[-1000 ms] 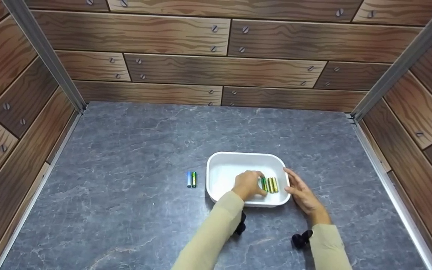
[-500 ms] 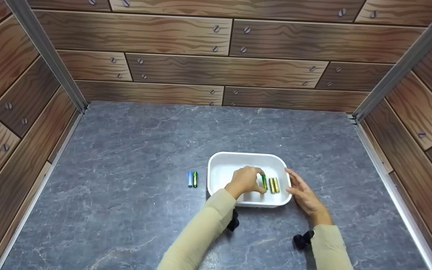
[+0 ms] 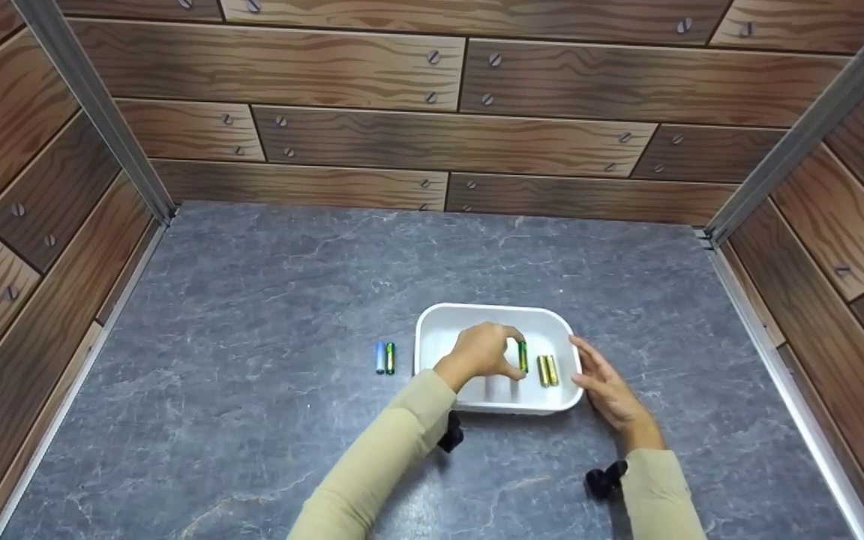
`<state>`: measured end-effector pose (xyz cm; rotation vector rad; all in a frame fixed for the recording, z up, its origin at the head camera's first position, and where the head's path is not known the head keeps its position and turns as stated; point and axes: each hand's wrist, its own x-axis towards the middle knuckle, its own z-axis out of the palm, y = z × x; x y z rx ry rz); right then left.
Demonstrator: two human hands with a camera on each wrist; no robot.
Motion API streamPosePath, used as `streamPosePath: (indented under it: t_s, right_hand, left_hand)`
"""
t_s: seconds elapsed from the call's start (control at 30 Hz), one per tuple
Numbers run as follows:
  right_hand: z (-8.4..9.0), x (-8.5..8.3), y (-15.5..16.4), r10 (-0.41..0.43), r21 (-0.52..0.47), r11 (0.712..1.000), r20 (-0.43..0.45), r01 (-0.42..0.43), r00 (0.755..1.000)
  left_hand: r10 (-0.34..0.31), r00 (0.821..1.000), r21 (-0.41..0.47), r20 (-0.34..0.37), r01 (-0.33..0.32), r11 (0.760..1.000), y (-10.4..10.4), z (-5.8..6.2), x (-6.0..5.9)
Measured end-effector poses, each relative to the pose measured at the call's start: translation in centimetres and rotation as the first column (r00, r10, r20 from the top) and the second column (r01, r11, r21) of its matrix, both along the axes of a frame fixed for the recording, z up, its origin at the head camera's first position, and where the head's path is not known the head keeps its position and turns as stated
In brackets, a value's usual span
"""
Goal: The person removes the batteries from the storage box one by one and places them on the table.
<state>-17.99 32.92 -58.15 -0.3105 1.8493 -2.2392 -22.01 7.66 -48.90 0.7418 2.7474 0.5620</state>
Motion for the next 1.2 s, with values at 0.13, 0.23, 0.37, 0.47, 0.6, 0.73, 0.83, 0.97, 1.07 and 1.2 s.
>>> streamPosePath:
  t_s: [0.13,0.23,0.37,0.47,0.6,0.73,0.83,0.97,1.07,1.2]
  right_hand:
    - [0.0,0.0,0.1,0.022,0.0,1.0,-0.015,-0.022,1.0]
    - [0.1,0.0,0.1,0.011,0.016,1.0,-0.001,-0.011,1.0]
    - [0.3,0.0,0.0,-0.03,0.042,0.999,0.041,0.029,0.999]
    - [0.3,0.0,0.1,-0.04,0.046,0.998,0.048,0.038,0.998]
    - [0.2,0.0,0.1,-0.019,0.032,0.999,0.033,0.018,0.999]
    - [0.1,0.0,0.1,-0.006,0.026,1.0,0.025,0.005,1.0]
    - [0.0,0.0,0.1,-0.009,0.024,1.0,0.022,0.009,1.0]
    - [0.1,0.0,0.1,-0.01,0.023,1.0,0.021,0.009,1.0]
    - [0.2,0.0,0.0,-0.021,0.037,0.999,0.034,0.02,0.999]
    - [0.3,0.1,-0.1,-0.051,0.052,0.997,0.058,0.048,0.997]
  left_hand:
    - [-0.012,1.0,0.016,-0.015,0.012,1.0,-0.6,0.7,0.0]
    - [-0.014,1.0,0.037,-0.019,0.015,0.999,-1.1,1.1,0.1]
    - [-0.013,0.999,0.065,-0.036,0.015,0.998,-1.9,1.3,0.3]
    - [-0.007,0.999,0.08,-0.052,0.012,0.997,-2.5,1.3,0.5]
    - [-0.002,0.999,0.114,-0.052,0.008,0.993,-3.3,1.0,0.9]
    - [0.001,0.999,0.154,-0.043,0.005,0.988,-4.2,0.6,1.4]
    - [0.006,0.999,0.174,-0.047,0.002,0.985,-4.9,0.4,1.6]
    - [0.009,0.998,0.184,-0.059,0.002,0.983,-5.8,0.3,1.6]
    - [0.009,0.998,0.181,-0.063,0.002,0.983,-6.4,0.3,1.7]
    - [0.013,0.998,0.186,-0.057,-0.002,0.983,-7.1,0.2,1.9]
